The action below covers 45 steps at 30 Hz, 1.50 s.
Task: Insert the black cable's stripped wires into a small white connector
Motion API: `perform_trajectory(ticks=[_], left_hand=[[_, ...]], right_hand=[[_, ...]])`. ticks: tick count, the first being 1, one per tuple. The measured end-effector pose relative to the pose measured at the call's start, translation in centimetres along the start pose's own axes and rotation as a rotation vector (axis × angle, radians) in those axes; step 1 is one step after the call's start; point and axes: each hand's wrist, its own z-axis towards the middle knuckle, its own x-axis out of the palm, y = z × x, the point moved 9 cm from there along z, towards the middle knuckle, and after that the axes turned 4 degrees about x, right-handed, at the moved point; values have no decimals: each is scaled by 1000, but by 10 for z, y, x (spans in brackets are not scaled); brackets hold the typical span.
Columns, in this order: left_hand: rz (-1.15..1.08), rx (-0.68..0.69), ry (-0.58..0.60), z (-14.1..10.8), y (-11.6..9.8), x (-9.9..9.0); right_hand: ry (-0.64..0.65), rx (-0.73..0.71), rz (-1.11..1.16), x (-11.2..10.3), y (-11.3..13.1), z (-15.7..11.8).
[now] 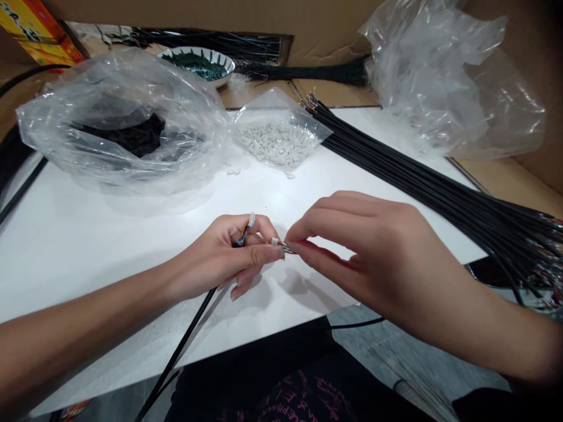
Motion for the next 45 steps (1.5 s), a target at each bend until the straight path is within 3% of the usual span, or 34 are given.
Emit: perform_trajectory(ticks=[12, 18, 26, 30, 36, 39, 45], left_hand=[[-3, -11, -36, -1, 0, 0], [-9, -20, -113, -2, 0, -2], [2, -31, -74, -1, 0, -2], [-15, -38, -140, -3, 0, -4], [-3, -18, -76, -1, -1, -3], [36, 46, -88, 1, -8, -12], [103, 193, -289, 1, -26, -42]], right_hand=[[9, 29, 47, 3, -5, 0], [18, 25, 64, 5, -7, -1], [7, -6, 67, 5, -7, -2], [-4, -9, 68, 5, -7, -1], [22, -37, 70, 5, -3, 5], [40, -27, 96, 4, -6, 20], [99, 7, 305, 12, -21, 59]])
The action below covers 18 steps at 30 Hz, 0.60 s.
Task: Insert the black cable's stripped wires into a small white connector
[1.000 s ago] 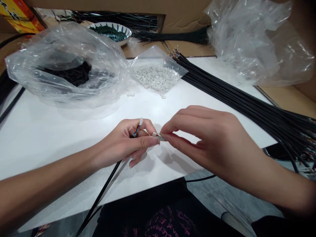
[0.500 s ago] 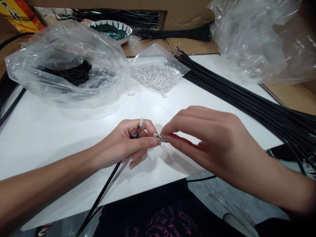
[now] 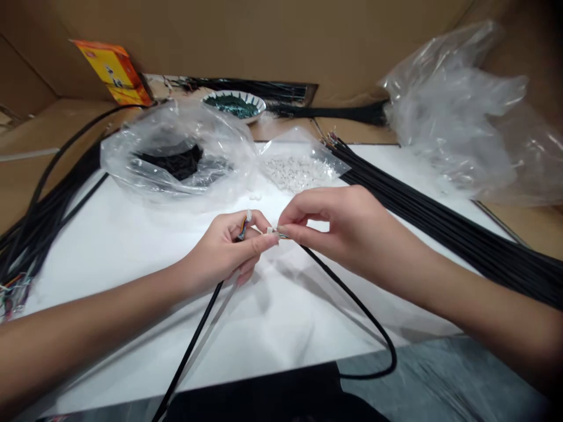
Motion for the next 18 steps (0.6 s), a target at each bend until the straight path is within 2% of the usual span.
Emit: perform_trajectory(ticks=[7, 11, 15, 18], left_hand=[[102, 4, -128, 4, 2, -13], [102, 32, -227, 7, -1, -15], [67, 71, -223, 17, -4, -9], [25, 50, -194, 26, -1, -6]], right_hand=[[29, 34, 50, 6, -15, 10], [-6, 63, 214, 7, -26, 11], [-37, 117, 462, 12, -43, 12], [-42, 165, 605, 15, -55, 12]])
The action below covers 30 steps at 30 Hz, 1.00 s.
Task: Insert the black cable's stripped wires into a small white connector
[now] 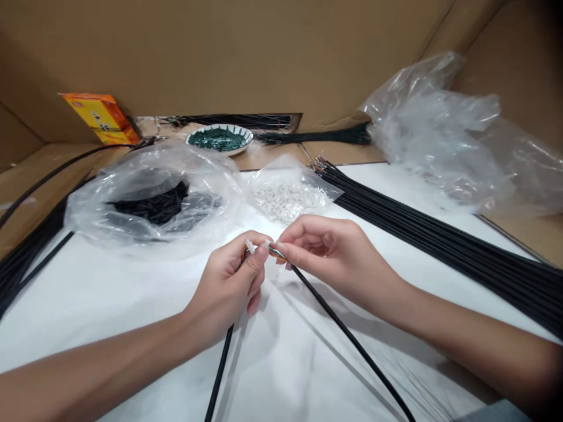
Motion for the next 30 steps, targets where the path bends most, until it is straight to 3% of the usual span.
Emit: perform_trajectory(ticks=[11, 30], left_hand=[[-84, -94, 153, 4, 12, 6], [-95, -66, 137, 8, 9, 4]], right_hand=[[100, 191, 242, 9, -21, -2], [45, 101, 229, 5, -14, -5]])
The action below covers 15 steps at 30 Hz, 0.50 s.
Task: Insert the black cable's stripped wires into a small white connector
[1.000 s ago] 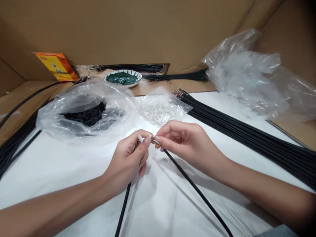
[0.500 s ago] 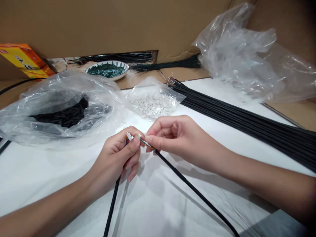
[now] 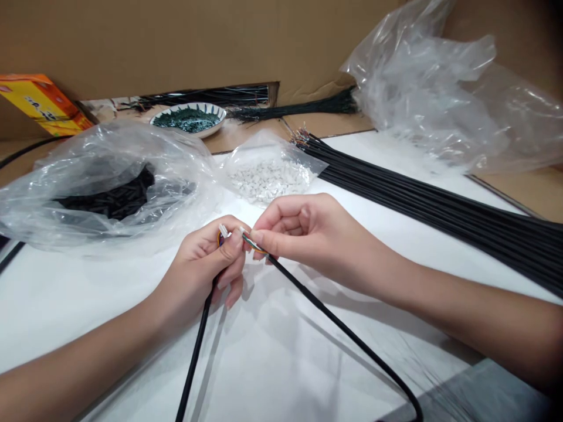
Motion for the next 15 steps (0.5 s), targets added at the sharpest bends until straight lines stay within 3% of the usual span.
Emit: perform_trajectory(ticks=[15], left_hand=[[15, 14, 30, -1, -1, 3]], right_hand=[[-25, -39, -126, -3, 5, 1]])
